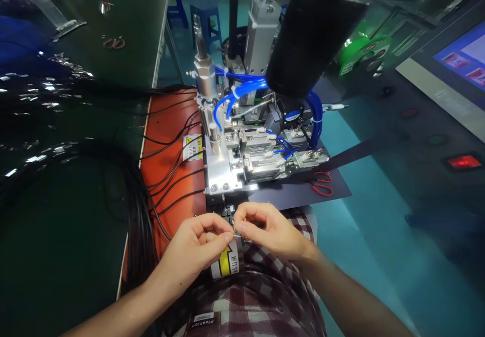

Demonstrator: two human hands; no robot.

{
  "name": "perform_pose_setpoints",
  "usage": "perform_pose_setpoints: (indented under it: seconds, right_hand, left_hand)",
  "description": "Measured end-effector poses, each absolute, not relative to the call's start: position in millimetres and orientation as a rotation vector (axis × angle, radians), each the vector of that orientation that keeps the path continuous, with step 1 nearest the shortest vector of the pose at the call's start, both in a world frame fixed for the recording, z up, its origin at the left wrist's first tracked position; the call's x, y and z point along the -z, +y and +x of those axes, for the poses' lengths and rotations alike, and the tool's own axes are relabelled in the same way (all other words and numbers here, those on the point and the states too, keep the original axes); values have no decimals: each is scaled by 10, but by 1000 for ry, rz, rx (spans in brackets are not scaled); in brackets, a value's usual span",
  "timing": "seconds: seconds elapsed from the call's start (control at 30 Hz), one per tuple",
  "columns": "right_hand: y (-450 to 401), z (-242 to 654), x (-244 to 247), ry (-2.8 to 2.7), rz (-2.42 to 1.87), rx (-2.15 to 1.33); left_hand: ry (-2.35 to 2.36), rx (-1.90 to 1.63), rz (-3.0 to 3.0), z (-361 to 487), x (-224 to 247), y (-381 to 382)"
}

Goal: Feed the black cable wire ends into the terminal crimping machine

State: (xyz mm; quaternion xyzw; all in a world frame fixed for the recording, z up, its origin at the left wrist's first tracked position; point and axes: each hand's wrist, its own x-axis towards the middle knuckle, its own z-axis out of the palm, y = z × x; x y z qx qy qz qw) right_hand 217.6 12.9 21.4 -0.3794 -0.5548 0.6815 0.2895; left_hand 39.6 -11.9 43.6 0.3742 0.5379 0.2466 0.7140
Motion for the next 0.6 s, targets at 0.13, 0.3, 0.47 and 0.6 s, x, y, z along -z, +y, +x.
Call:
perform_pose_setpoints:
  seconds: [0.13,0.3,0.47,0.6]
  right_hand:
    - [44,2134,-226,-1347,-1149,-1708]
    - [-106,2033,-215,-1343,-1294,-1491]
    - [-159,2000,-236,-1536,-1320,-1231]
    - [-154,2028,-260,-1549,-1332,-1344]
  left_hand:
    - [1226,-590,745,402,-418,-123]
    - [1232,-598,749,386,-382,-128]
    - [1257,-575,832,392,-423,-130]
    - [1293,-567,985,419,-478,-111]
